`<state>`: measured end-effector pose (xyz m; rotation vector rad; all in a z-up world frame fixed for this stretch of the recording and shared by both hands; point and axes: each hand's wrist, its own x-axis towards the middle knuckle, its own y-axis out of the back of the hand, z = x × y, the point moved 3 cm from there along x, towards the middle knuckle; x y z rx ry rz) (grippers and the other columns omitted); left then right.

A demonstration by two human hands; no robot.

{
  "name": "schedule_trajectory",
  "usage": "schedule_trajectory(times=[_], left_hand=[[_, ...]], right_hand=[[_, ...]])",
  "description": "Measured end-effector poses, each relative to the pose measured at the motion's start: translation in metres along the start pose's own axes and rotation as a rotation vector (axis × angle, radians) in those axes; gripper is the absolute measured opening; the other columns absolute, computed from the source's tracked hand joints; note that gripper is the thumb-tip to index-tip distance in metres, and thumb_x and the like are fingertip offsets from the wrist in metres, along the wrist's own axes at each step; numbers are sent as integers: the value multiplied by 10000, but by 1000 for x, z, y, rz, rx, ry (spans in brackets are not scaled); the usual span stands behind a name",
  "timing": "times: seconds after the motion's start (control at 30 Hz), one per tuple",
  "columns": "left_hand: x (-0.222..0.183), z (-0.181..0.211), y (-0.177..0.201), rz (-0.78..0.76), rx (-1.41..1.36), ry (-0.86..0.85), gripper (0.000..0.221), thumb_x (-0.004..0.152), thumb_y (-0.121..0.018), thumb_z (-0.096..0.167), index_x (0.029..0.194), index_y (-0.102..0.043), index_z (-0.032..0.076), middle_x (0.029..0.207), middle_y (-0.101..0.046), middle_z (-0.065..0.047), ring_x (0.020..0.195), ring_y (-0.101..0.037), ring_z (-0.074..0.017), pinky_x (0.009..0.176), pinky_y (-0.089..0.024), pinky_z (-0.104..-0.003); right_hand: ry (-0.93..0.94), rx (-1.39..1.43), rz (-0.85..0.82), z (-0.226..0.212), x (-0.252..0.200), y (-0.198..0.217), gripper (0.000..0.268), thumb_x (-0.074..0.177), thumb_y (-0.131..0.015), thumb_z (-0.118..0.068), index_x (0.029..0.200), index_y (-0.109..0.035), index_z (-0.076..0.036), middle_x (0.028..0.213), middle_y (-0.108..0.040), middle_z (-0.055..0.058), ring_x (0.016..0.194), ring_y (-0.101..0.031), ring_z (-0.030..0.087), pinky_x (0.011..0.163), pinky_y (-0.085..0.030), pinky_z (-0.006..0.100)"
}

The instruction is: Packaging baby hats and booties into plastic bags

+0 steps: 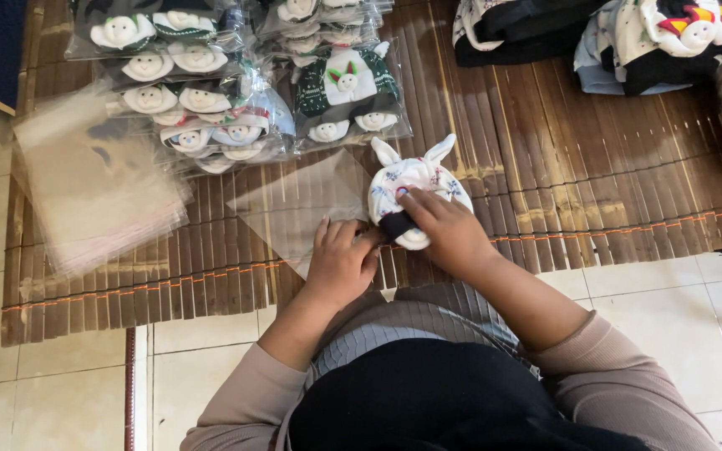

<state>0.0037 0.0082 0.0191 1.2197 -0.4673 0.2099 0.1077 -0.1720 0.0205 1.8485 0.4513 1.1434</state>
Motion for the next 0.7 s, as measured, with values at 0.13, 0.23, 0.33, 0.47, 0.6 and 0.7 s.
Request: schedule_trajectory(times=[0.13, 0.23, 0.33, 0.47, 0.6, 0.7], left_hand=[[1, -2, -6, 24, -23, 58, 350, 849, -694, 454, 1087, -719, 197, 1036, -598, -76, 1005, -600, -294, 935, -437, -502], [6, -5, -11, 71, -310, 188, 417, 975, -603, 445, 1155, -676, 77, 959, -597, -140, 888, -640, -403, 808, -513, -491], [13, 0, -29, -273, -1106, 772, 628, 1010, -470, 594, 1351, -515, 68, 985, -743, -200, 644, -727, -238, 525, -569, -328], [24, 5, -42, -201, -1496, 1004, 734, 970, -654, 368, 1487, -268, 18, 1282, -502, -328, 813, -729, -412, 638, -652, -411], [33, 9, -37, -194, -1341, 1044, 743, 912, -731, 209, 1478, -300, -6, 1343, -492, -388, 938, -693, -513, 617, -665, -468], [41, 16, -24, -221, -1277, 1092, 773, 895, -718, 230, 1504, -295, 11, 1405, -439, -379, 1025, -668, -528, 611, -674, -462]], right_hand=[[-143, 295, -112, 11, 9, 33, 666, 825, -715, -113, 1470, -558, -158, 1371, -651, 148, 1163, -666, 418, 913, -558, 556], [-202, 417, -151, 22, 1, 29, 675, 845, -721, -150, 1492, -534, -186, 1433, -615, 106, 1246, -626, 391, 994, -525, 538], [-112, 374, -176, 22, -6, 18, 676, 864, -753, -269, 1494, -532, -161, 1439, -596, 148, 1269, -604, 411, 1025, -497, 556], [-36, 73, -314, 7, -13, 23, 857, 757, -784, -456, 1534, -477, -264, 1517, -514, 76, 1411, -476, 325, 1129, -313, 623], [-139, 182, -432, 7, -2, 58, 1228, 649, -701, -862, 1628, -312, -230, 1610, -396, 130, 1500, -327, 367, 1175, -132, 704], [-407, 143, -130, 40, -15, 56, 478, 1035, -611, -453, 1245, -656, -25, 982, -681, 224, 971, -678, 449, 872, -511, 567]])
